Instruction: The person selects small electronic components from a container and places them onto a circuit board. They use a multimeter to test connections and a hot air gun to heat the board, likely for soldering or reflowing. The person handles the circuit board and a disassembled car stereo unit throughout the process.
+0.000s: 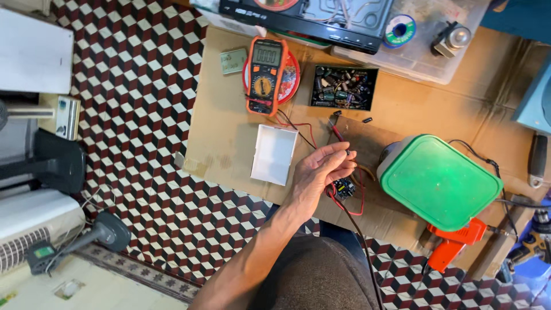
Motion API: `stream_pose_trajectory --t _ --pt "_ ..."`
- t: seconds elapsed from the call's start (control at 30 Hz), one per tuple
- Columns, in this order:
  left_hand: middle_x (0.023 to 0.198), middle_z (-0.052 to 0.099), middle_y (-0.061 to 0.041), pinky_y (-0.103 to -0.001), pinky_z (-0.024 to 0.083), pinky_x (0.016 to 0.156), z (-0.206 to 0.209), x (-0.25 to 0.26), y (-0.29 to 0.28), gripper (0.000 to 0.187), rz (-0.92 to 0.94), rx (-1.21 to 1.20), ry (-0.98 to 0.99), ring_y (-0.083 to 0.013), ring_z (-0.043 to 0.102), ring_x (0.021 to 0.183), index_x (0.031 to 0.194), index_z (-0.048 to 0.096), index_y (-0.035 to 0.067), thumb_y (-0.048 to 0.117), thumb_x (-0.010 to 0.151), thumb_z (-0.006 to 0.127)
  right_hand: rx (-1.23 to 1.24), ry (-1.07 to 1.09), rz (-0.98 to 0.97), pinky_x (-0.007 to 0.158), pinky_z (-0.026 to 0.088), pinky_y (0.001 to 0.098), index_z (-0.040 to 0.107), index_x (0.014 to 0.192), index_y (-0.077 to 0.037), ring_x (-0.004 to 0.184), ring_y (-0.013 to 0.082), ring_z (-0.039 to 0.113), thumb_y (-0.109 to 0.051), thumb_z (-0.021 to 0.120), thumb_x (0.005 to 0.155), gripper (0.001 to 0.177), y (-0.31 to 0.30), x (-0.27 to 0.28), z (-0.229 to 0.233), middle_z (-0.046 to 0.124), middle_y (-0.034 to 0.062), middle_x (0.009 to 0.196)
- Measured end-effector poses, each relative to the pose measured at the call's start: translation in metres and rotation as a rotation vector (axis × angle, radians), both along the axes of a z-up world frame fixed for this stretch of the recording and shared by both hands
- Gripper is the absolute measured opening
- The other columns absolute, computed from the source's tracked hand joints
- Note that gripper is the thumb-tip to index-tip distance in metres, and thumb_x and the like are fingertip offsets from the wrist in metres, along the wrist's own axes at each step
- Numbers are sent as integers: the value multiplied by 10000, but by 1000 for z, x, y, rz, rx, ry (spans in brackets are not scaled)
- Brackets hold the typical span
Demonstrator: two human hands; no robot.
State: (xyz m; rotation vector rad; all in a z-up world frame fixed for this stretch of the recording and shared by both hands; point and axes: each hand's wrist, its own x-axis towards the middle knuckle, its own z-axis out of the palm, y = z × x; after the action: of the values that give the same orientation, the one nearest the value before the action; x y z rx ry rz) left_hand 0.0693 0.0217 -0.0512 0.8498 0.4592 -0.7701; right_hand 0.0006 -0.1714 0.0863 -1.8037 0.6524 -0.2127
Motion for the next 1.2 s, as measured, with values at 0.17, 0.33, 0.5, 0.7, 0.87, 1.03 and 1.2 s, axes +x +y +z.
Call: stream_pose_trajectory --t 0.17,0.33,0.5,0.7,0.87,1.03,1.2 --pt "1178 728 -140 -296 598 930 -8 26 3 470 -159 109 -13 -160 718 976 1323 633 -6 264 947 716 -14 21 -74 781 577 272 648 1208 3 889 182 658 -37 662 1030 183 8 6 -4 645 120 1050" --pt "1190 724 -135 -300 590 937 -11 39 3 455 -250 90 -44 -165 712 990 1310 636 -10 262 954 715 -71 28 -114 780 592 259 651 1185 -1 889 176 670 -16 666 1026 160 30 -6 4 648 120 1063" --pt "1202 710 -121 -292 578 969 -11 40 12 444 -252 56 -70 -156 707 1029 1319 628 -11 240 963 711 -241 -35 -71 778 606 246 654 1161 -5 888 170 683 5 671 1022 141 56 4 26 652 121 1076" --pt "1203 717 -127 -304 572 980 -24 42 32 414 -180 80 -85 -153 700 1023 1312 625 -15 196 964 698 -192 -126 86 1009 595 306 599 1236 49 1131 233 705 68 605 1029 208 67 64 1 661 183 1270" --pt "1171 727 -129 -309 586 967 -28 41 39 397 -152 149 -80 -155 710 1004 1285 637 -17 199 958 701 -100 44 -8 864 590 289 622 1280 12 942 158 717 11 560 1046 242 90 -12 -44 747 115 1028" --pt "1111 739 -137 -321 610 925 -31 39 38 396 -147 170 -18 -175 726 957 1249 654 -23 214 939 724 -218 503 291 821 583 384 667 1201 -45 971 333 732 -156 676 943 281 124 -102 -157 720 173 1119" --pt "1098 739 -134 -313 614 921 -31 37 37 392 -207 168 -3 -171 726 948 1244 659 -28 224 950 718 -633 481 229 971 499 471 515 1410 3 1183 400 585 -200 691 887 588 131 -100 -225 536 204 1415"
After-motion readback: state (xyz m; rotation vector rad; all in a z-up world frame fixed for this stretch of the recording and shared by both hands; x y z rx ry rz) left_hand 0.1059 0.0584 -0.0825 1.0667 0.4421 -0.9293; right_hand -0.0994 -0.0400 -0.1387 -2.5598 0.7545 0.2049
